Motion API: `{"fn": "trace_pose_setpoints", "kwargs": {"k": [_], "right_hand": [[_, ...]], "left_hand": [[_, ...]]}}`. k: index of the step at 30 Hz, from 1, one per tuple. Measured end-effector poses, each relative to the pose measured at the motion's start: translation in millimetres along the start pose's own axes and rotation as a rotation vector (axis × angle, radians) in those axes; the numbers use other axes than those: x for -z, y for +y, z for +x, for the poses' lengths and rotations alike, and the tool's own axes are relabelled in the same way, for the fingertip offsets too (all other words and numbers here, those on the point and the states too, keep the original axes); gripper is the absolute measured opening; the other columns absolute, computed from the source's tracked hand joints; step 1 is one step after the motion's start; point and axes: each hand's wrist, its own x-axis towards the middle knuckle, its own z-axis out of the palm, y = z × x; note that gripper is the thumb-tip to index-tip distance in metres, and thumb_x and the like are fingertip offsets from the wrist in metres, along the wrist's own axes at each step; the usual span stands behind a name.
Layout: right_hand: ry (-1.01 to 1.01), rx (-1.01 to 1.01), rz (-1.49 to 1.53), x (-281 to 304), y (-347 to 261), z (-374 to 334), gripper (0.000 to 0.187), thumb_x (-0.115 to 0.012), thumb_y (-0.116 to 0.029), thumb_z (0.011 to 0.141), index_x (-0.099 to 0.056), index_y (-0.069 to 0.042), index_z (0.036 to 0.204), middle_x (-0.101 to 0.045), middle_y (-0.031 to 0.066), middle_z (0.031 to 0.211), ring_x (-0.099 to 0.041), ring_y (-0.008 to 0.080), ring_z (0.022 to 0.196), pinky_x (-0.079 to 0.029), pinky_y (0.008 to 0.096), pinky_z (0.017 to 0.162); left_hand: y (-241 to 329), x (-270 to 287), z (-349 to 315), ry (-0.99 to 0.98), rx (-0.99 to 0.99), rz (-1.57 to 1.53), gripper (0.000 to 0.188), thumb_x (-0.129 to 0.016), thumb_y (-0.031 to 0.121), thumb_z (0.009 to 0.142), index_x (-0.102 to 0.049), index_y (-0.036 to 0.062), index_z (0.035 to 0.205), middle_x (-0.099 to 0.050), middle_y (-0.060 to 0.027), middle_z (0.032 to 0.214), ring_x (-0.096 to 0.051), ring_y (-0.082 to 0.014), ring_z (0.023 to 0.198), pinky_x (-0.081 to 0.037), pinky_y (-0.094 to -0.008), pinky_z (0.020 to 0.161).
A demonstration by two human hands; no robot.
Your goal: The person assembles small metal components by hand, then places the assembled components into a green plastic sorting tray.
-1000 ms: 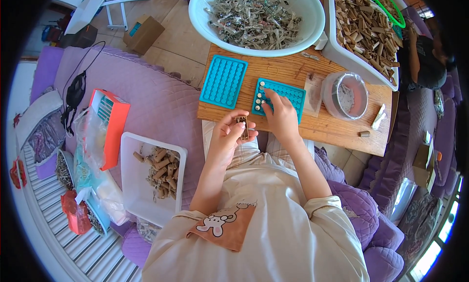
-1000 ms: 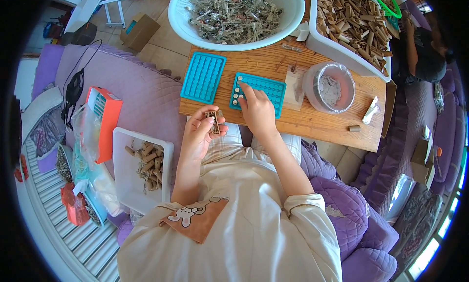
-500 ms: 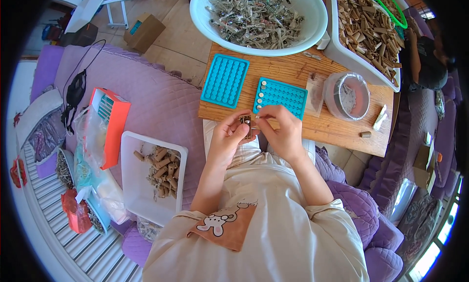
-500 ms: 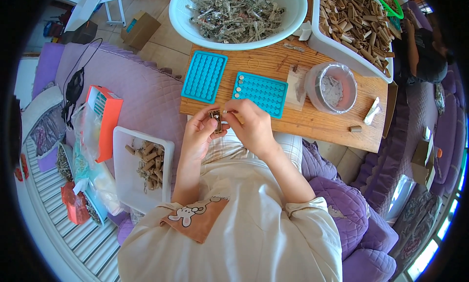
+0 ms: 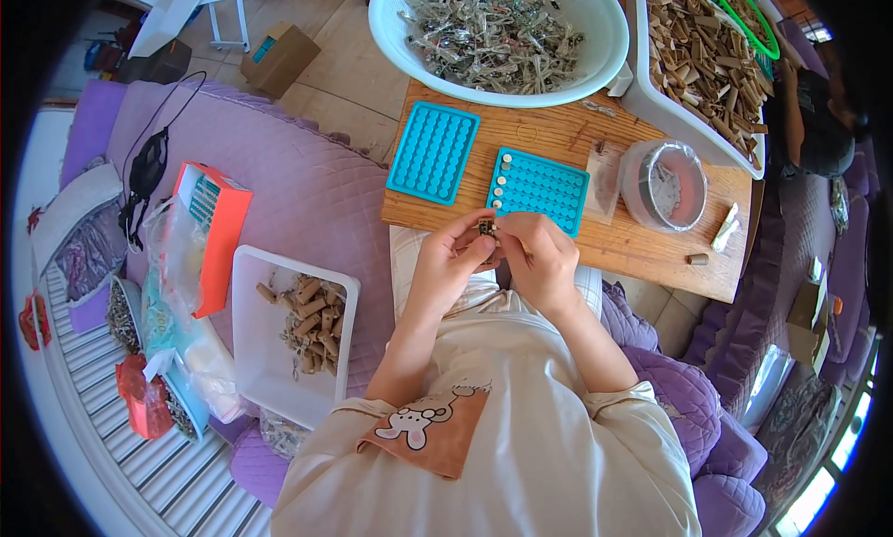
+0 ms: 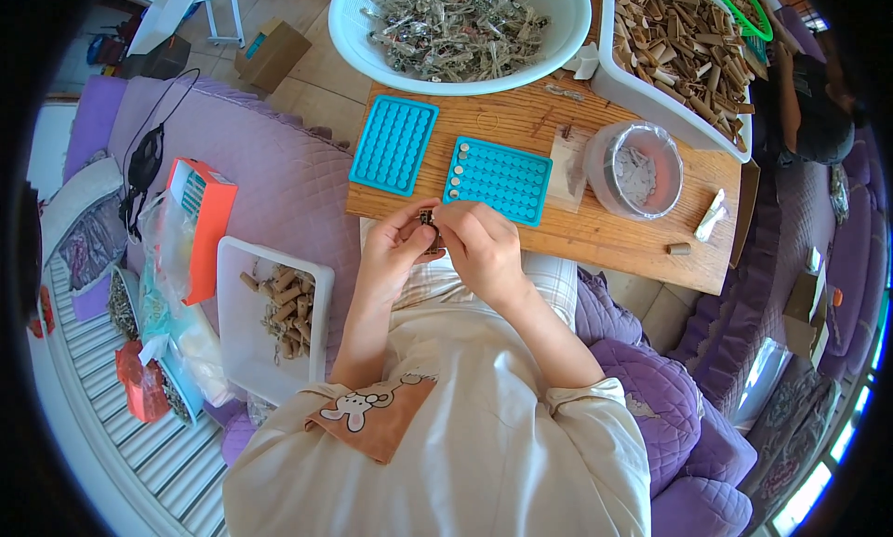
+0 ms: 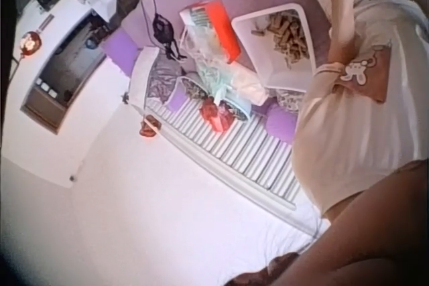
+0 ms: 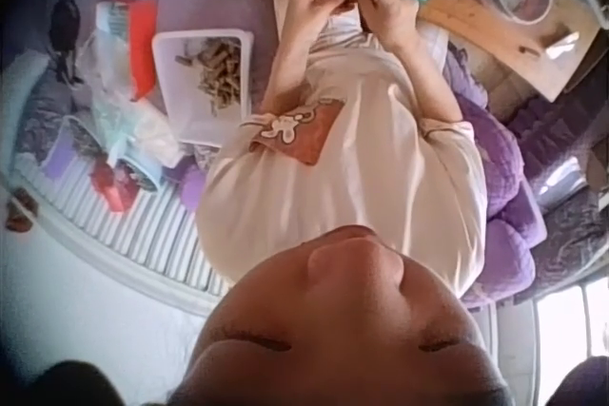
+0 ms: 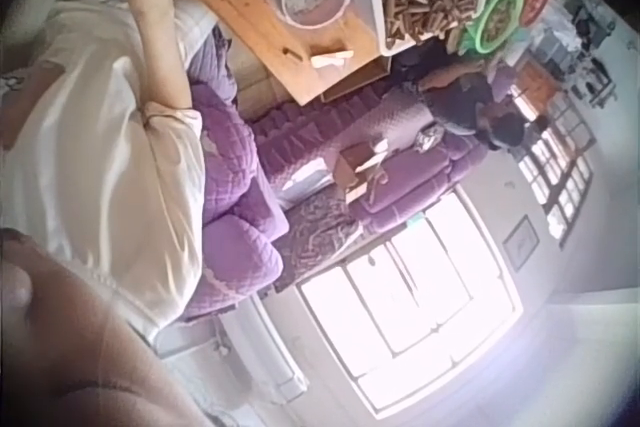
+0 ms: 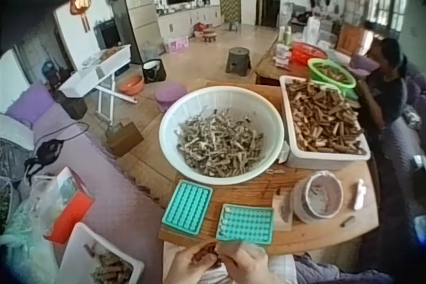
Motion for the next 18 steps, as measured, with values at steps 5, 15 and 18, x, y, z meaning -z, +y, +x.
{"fn": "trace_pose_setpoints", "kwargs": {"k": [5, 15, 18], "right_hand": [[-0.031, 0.060, -0.049, 2.5, 3.5, 2.1, 0.019, -0.060, 0.004, 0.063, -0.054, -0.004, 0.079, -0.058, 0.0070, 0.072, -0.057, 0.0220, 0.068, -0.047, 0.0314, 0.057], [-0.228, -0.263, 0.160, 4.3, 27.7, 12.5, 0.015, -0.057, 0.001, 0.070, -0.057, -0.004, 0.084, -0.059, 0.0087, 0.074, -0.057, 0.0223, 0.071, -0.046, 0.0308, 0.061], [-0.128, -0.288, -0.039, -5.3, 62.2, 25.7, 0.014, -0.056, -0.002, 0.072, -0.056, -0.004, 0.086, -0.060, 0.0095, 0.075, -0.057, 0.0229, 0.070, -0.046, 0.0302, 0.061]], "left_hand": [[-4.6, -1.2, 2.0, -0.003, -0.008, 0.032, 0.030, -0.049, 0.005, 0.081, -0.046, 0.0015, 0.111, -0.058, -0.0054, 0.086, -0.057, -0.0114, 0.075, -0.049, -0.0232, 0.066], [-12.4, 10.1, 5.6, 0.045, 0.026, 0.033, 0.024, -0.048, 0.011, 0.081, -0.050, 0.0036, 0.104, -0.058, -0.0069, 0.083, -0.059, -0.0129, 0.067, -0.048, -0.0230, 0.058], [-10.8, 5.5, 5.4, 0.067, 0.049, 0.087, 0.023, -0.047, 0.013, 0.081, -0.050, 0.0043, 0.102, -0.058, -0.0085, 0.082, -0.059, -0.0135, 0.065, -0.047, -0.0230, 0.055]]}}
